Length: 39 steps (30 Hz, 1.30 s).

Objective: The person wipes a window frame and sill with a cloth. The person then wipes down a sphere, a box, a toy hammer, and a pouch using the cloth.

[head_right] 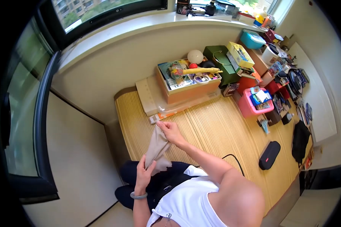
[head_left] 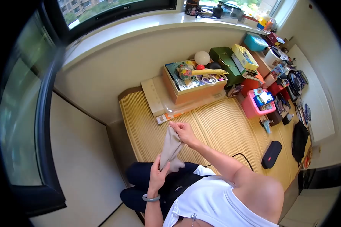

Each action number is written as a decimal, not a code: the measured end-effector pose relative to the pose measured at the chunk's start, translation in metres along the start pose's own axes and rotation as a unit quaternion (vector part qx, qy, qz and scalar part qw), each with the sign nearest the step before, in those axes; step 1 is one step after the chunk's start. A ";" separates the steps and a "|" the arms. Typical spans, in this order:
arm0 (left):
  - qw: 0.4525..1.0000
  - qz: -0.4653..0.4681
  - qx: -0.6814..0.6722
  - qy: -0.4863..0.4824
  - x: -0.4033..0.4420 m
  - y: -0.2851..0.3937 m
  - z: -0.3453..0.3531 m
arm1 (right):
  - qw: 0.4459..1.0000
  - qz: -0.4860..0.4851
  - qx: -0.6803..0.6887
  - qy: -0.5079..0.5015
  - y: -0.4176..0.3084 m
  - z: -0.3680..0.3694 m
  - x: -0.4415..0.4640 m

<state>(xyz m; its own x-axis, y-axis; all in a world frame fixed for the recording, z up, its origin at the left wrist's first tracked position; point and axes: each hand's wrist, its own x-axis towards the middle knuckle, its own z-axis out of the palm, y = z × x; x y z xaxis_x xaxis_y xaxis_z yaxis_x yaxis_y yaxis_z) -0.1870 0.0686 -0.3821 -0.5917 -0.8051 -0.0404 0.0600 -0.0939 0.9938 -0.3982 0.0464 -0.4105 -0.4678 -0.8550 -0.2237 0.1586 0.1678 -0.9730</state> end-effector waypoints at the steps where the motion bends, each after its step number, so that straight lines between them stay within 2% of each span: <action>1: 0.998 -0.044 -0.034 0.012 -0.003 -0.005 0.006 | 1.000 -0.009 0.006 -0.011 0.010 -0.008 0.003; 2: 0.994 -0.087 -0.068 0.023 -0.005 -0.007 0.012 | 1.000 -0.007 0.007 -0.018 0.016 -0.018 0.008; 4: 0.993 -0.080 -0.060 0.064 -0.007 0.001 0.026 | 0.984 -0.126 -0.128 0.010 0.018 -0.044 0.028; 6: 0.986 -0.084 -0.079 0.121 -0.012 -0.003 0.033 | 0.948 -0.250 -0.179 0.085 0.020 -0.077 0.068; 8: 0.982 -0.059 -0.090 0.158 -0.016 -0.008 0.035 | 0.954 -0.212 -0.156 0.144 -0.007 -0.109 0.095; 9: 0.979 -0.041 -0.100 0.175 -0.017 -0.011 0.036 | 0.924 -0.243 -0.211 0.207 -0.009 -0.128 0.114; 11: 0.975 -0.035 -0.114 0.185 -0.016 -0.012 0.040 | 0.877 -0.264 -0.298 0.267 0.000 -0.173 0.150; 12: 0.963 -0.069 -0.165 0.200 -0.017 -0.020 0.038 | 0.813 -0.240 -0.429 0.312 -0.010 -0.182 0.147; 13: 0.947 -0.103 -0.217 0.214 -0.017 -0.025 0.039 | 0.779 -0.235 -0.486 0.320 -0.009 -0.195 0.153; 15: 0.951 -0.105 -0.214 0.198 -0.014 -0.024 0.044 | 0.734 -0.266 -0.540 0.314 -0.006 -0.214 0.158; 18: 0.931 -0.110 -0.306 0.168 -0.009 -0.016 0.051 | 0.714 -0.272 -0.590 0.260 -0.007 -0.236 0.159; 21: 0.915 -0.092 -0.349 0.180 -0.005 -0.015 0.052 | 0.714 -0.339 -0.562 0.243 -0.011 -0.245 0.152; 27: 0.915 -0.085 -0.348 0.186 -0.007 -0.017 0.044 | 0.730 -0.335 -0.552 0.225 -0.011 -0.245 0.156; 30: 0.926 -0.091 -0.319 0.178 -0.012 -0.023 0.039 | 0.823 -0.281 -0.461 0.175 -0.002 -0.246 0.181; 31: 0.927 -0.087 -0.320 0.179 -0.015 -0.026 0.037 | 0.822 -0.286 -0.460 0.175 -0.004 -0.244 0.186; 33: 0.885 -0.098 -0.401 0.214 -0.018 -0.031 0.035 | 0.767 -0.297 -0.505 0.263 -0.015 -0.237 0.192; 35: 0.891 -0.070 -0.410 0.181 -0.014 -0.024 0.033 | 0.747 -0.369 -0.455 0.313 -0.033 -0.235 0.224; 37: 0.847 -0.081 -0.495 0.175 -0.016 -0.030 0.029 | 0.747 -0.374 -0.420 0.355 -0.057 -0.226 0.258; 38: 0.825 -0.090 -0.536 0.154 -0.019 -0.037 0.026 | 0.795 -0.282 -0.418 0.338 -0.068 -0.224 0.274; 39: 0.826 -0.087 -0.535 0.153 -0.022 -0.043 0.025 | 0.833 -0.187 -0.412 0.318 -0.074 -0.226 0.292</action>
<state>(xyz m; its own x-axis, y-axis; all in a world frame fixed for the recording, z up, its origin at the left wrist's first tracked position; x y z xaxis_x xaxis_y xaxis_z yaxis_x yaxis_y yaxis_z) -0.1969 0.1045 -0.4214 -0.4456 -0.8198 -0.3595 0.7689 -0.5562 0.3152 -0.7431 -0.1048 -0.4167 -0.7583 -0.5345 0.3732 -0.6296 0.4522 -0.6317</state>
